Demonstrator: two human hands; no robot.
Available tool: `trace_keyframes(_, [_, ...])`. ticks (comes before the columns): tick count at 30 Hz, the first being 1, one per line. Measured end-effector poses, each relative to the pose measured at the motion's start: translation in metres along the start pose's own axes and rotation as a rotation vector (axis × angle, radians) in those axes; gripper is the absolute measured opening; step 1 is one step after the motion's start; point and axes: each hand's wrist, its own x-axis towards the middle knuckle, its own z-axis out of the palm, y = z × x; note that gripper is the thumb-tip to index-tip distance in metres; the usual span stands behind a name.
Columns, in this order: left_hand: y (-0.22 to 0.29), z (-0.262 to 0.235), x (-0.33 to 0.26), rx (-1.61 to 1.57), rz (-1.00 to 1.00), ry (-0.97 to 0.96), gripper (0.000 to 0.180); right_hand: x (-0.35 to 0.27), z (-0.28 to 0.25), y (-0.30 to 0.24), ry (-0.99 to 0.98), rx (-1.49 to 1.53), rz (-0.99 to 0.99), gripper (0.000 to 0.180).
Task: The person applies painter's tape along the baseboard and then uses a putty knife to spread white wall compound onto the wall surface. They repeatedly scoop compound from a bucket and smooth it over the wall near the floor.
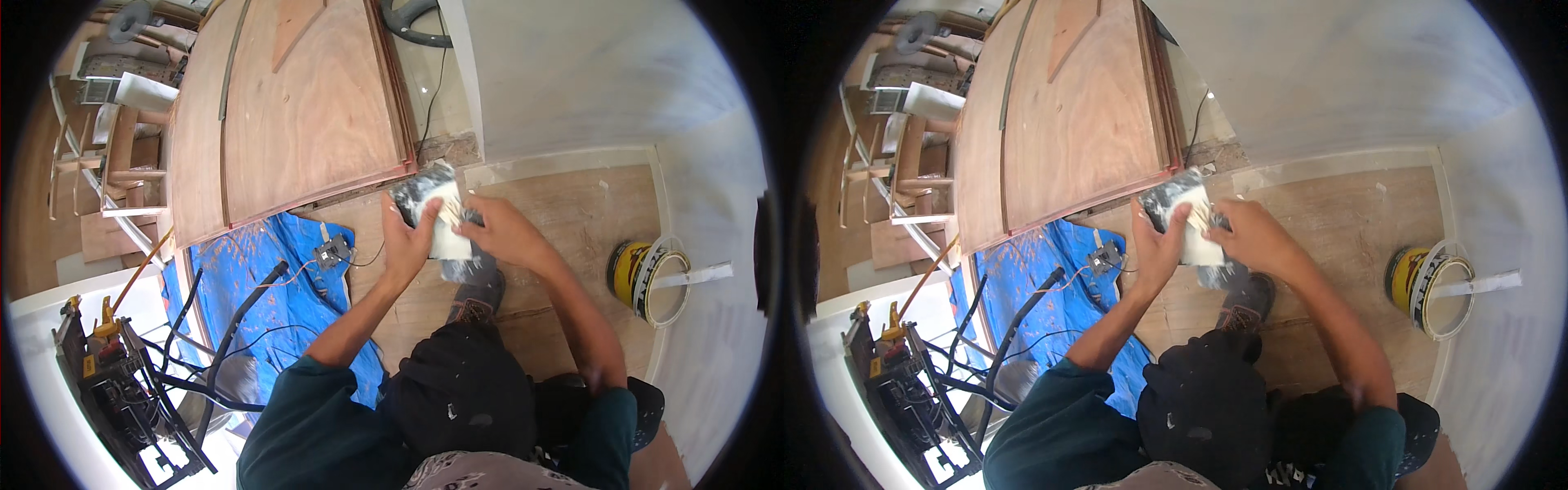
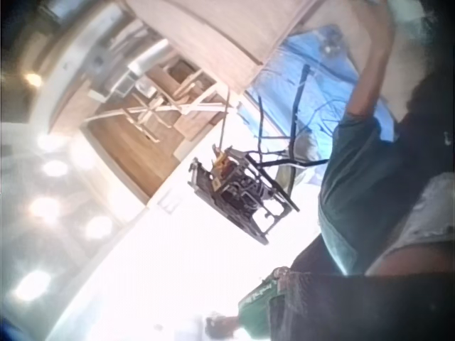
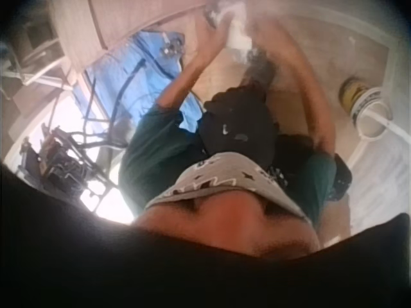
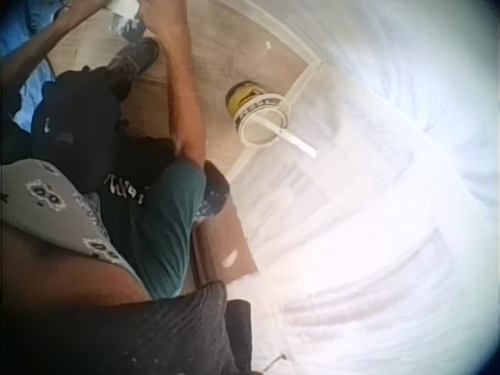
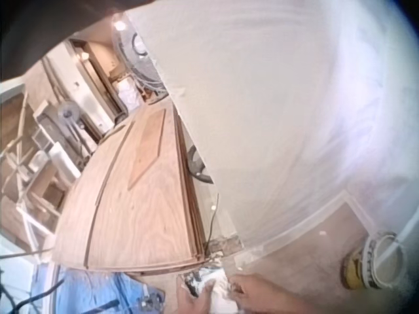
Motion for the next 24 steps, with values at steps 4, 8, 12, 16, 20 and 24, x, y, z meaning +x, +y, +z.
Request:
trace_keyframes(4, [0.000,0.017,0.000,-0.190,-0.254,0.308,0.033,0.012,0.026,0.019,0.289,0.417,-0.055,0.030])
trace_keyframes(8, [-0.021,0.029,-0.005,-0.300,-0.304,0.413,0.035,0.013,0.041,0.025,0.340,0.573,-0.095,0.038])
trace_keyframes(12, [-0.007,0.036,-0.009,-0.181,-0.215,0.429,0.036,0.013,0.044,0.019,0.375,0.571,-0.198,0.040])
trace_keyframes(16, [0.003,0.045,-0.015,-0.109,-0.162,0.392,0.036,0.012,0.042,0.016,0.455,0.546,-0.244,0.040])
trace_keyframes(20, [0.014,0.047,-0.008,-0.214,-0.167,0.391,0.037,0.009,0.040,0.007,0.491,0.588,-0.230,0.039])
trace_keyframes(24, [0.016,0.045,-0.004,-0.234,-0.122,0.385,0.035,0.006,0.035,-0.003,0.519,0.520,-0.261,0.037])
